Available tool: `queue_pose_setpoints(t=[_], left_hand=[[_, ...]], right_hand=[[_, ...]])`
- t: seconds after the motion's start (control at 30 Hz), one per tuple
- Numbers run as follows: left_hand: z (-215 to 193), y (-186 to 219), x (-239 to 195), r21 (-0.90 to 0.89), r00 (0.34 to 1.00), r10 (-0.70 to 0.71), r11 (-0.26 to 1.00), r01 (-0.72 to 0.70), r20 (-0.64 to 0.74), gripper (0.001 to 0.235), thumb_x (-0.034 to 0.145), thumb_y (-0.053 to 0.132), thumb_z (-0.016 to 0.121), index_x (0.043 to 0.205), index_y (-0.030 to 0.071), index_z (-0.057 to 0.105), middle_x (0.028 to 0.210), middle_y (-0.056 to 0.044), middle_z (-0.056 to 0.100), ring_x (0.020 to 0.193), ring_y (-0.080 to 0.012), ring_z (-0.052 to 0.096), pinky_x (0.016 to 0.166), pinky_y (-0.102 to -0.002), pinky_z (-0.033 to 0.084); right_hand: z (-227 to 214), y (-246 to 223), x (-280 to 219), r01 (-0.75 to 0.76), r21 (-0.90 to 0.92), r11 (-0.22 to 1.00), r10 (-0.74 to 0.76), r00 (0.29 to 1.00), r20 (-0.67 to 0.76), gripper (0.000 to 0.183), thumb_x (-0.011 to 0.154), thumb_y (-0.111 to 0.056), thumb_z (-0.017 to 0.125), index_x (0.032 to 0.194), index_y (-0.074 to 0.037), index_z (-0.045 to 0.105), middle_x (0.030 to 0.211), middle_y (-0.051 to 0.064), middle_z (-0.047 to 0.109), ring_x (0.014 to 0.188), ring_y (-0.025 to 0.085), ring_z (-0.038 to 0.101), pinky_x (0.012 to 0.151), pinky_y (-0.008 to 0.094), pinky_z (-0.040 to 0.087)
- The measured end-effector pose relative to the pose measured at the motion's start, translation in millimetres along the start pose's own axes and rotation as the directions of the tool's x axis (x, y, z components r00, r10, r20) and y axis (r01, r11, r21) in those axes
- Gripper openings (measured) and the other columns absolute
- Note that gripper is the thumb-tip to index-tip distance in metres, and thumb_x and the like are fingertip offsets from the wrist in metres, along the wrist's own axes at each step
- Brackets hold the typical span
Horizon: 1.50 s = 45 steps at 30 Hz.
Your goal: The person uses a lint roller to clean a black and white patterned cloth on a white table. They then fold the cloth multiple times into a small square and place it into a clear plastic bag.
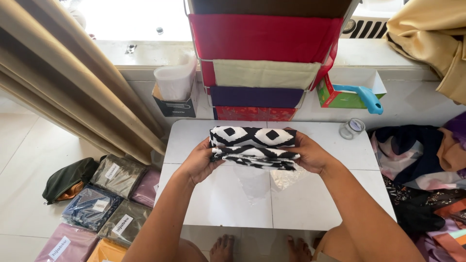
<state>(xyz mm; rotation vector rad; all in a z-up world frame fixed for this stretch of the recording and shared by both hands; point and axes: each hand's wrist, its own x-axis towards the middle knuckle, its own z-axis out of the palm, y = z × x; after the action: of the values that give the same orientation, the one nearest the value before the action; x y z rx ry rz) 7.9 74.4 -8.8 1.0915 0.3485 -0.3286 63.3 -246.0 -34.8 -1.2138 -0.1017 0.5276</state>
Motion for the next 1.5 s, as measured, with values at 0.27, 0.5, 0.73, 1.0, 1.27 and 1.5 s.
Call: queue_pose_setpoints(t=[0.27, 0.5, 0.73, 1.0, 1.27, 1.5], left_hand=[[-0.8, 1.7, -2.9, -0.251, 0.990, 0.046, 0.968, -0.010, 0.136, 0.028, 0.094, 0.005, 0.057, 0.120, 0.001, 0.066, 0.109, -0.019, 0.073, 0.098, -0.0330, 0.075, 0.089, -0.034, 0.063], [23.2, 3.5, -18.3, -0.146, 0.908, 0.285, 0.957, -0.252, 0.306, 0.073, 0.070, -0.017, 0.065, 0.140, 0.000, 0.053, 0.133, -0.019, 0.065, 0.123, -0.0376, 0.063, 0.106, -0.036, 0.054], [29.7, 0.2, -10.7, 0.419, 0.904, 0.427, 0.817, -0.395, 0.020, 0.055, 0.069, 0.018, 0.096, 0.116, 0.008, 0.070, 0.106, -0.009, 0.077, 0.106, -0.0184, 0.071, 0.096, -0.035, 0.057], [41.4, -11.7, -7.5, 0.041, 0.951, 0.256, 0.967, -0.253, -0.175, 0.037, 0.082, 0.019, 0.087, 0.111, 0.007, 0.068, 0.099, -0.007, 0.074, 0.093, -0.0200, 0.072, 0.087, -0.040, 0.062], [39.0, -18.6, -3.8, 0.085, 0.957, 0.221, 0.974, -0.208, -0.189, 0.041, 0.079, 0.019, 0.089, 0.112, 0.006, 0.067, 0.099, -0.007, 0.074, 0.093, -0.0205, 0.073, 0.087, -0.040, 0.063], [19.7, -20.1, 9.7, 0.111, 0.917, 0.398, 0.912, -0.396, 0.006, 0.033, 0.084, 0.008, 0.083, 0.114, 0.004, 0.070, 0.100, -0.009, 0.075, 0.095, -0.0187, 0.072, 0.088, -0.040, 0.063]], right_hand=[[2.4, -7.4, -4.2, -0.010, 0.098, 0.995, 0.003, 0.997, 0.071, 0.019, 0.084, 0.005, 0.069, 0.101, -0.004, 0.067, 0.092, 0.013, 0.078, 0.089, 0.023, 0.077, 0.074, 0.036, 0.063], [-5.4, -6.5, -3.5, -0.048, 0.348, 0.936, 0.045, 0.999, 0.017, 0.038, 0.090, -0.008, 0.062, 0.127, -0.001, 0.066, 0.125, 0.028, 0.069, 0.114, 0.041, 0.066, 0.092, 0.049, 0.057], [-50.3, 32.7, 22.0, -0.140, 0.390, 0.910, 0.140, 0.990, 0.028, 0.038, 0.091, -0.012, 0.060, 0.127, 0.000, 0.067, 0.120, 0.028, 0.070, 0.109, 0.039, 0.069, 0.083, 0.039, 0.064], [-27.3, 13.1, 9.8, -0.119, 0.308, 0.944, 0.054, 0.976, 0.213, 0.081, 0.087, -0.066, 0.045, 0.134, -0.002, 0.060, 0.125, 0.031, 0.065, 0.111, 0.049, 0.066, 0.091, 0.068, 0.053], [2.3, 15.4, -0.2, 0.124, -0.265, 0.956, -0.162, 0.978, -0.129, 0.074, 0.063, -0.002, 0.093, 0.130, -0.008, 0.063, 0.117, 0.003, 0.072, 0.108, 0.021, 0.066, 0.100, 0.043, 0.055], [-1.5, -5.0, -5.4, 0.197, -0.265, 0.944, -0.239, 0.961, -0.136, 0.034, 0.080, -0.004, 0.085, 0.112, -0.004, 0.074, 0.098, 0.005, 0.077, 0.091, 0.012, 0.070, 0.088, 0.034, 0.059]])
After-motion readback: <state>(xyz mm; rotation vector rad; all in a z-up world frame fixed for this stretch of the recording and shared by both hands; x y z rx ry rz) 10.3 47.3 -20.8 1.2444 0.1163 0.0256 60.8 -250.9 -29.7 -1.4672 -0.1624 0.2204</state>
